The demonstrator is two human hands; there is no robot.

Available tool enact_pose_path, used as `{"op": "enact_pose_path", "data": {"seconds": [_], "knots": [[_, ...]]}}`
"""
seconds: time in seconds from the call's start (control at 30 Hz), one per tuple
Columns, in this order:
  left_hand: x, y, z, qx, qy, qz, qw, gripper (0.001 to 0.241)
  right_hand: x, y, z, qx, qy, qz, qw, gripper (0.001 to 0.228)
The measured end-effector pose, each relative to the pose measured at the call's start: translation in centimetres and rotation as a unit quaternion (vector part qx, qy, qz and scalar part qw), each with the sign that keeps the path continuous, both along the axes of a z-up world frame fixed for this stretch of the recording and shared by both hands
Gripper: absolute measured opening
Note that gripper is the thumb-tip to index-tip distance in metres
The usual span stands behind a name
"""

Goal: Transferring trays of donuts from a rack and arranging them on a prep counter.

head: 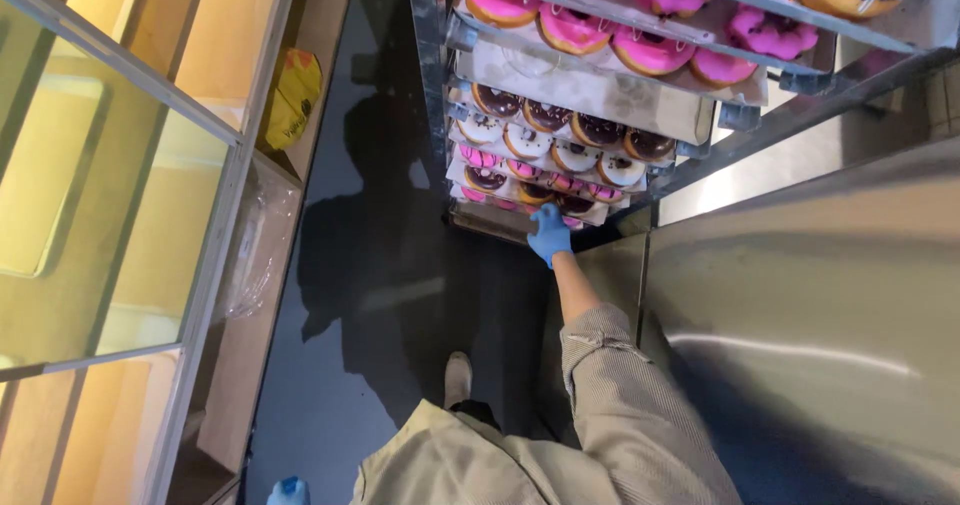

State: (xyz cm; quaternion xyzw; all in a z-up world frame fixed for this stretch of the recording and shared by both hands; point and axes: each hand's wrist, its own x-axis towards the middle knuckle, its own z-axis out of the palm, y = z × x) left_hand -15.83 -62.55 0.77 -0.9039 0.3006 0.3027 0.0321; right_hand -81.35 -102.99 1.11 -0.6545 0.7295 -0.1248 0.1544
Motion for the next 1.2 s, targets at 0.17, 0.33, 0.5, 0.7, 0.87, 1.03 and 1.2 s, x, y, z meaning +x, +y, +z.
{"op": "enact_pose_path", "data": {"seconds": [0.17,0.33,0.5,0.7,0.87,1.03,1.2], "knots": [[-0.3,0.0,-1.5,0.002,0.001,-0.009,1.0,0.043,5.0,6.6,2.4,-0.103,0.023,-0.017,0.994,0.042],[0.3,-1.8,-1.5,-0.028,0.119,0.053,0.991,0.045,-1.0,9.1,-6.7,-0.3,-0.067,-0.62,0.722,0.025],[-1.7,-10.3,-1.8,-0.146,0.105,-0.055,0.982,0.041,-9.7,9.7,-12.9,-0.126,-0.594,-0.448,0.656,0.036],[-10.9,-25.2,0.6,-0.235,0.189,-0.123,0.945,0.045,-8.0,14.6,-13.8,-0.073,-0.581,-0.35,0.731,0.041],[-19.1,-33.9,-3.6,-0.234,0.257,-0.158,0.924,0.051,-0.9,22.6,-5.0,-0.036,-0.588,-0.345,0.731,0.046],[-24.0,-34.4,-10.2,-0.183,0.28,-0.35,0.875,0.054,3.2,33.0,-8.1,0.083,-0.462,-0.361,0.806,0.047],[-21.2,-26.0,-8.0,-0.113,0.182,-0.366,0.906,0.063,2.9,43.8,-15.5,0.075,-0.51,-0.339,0.787,0.026]]}}
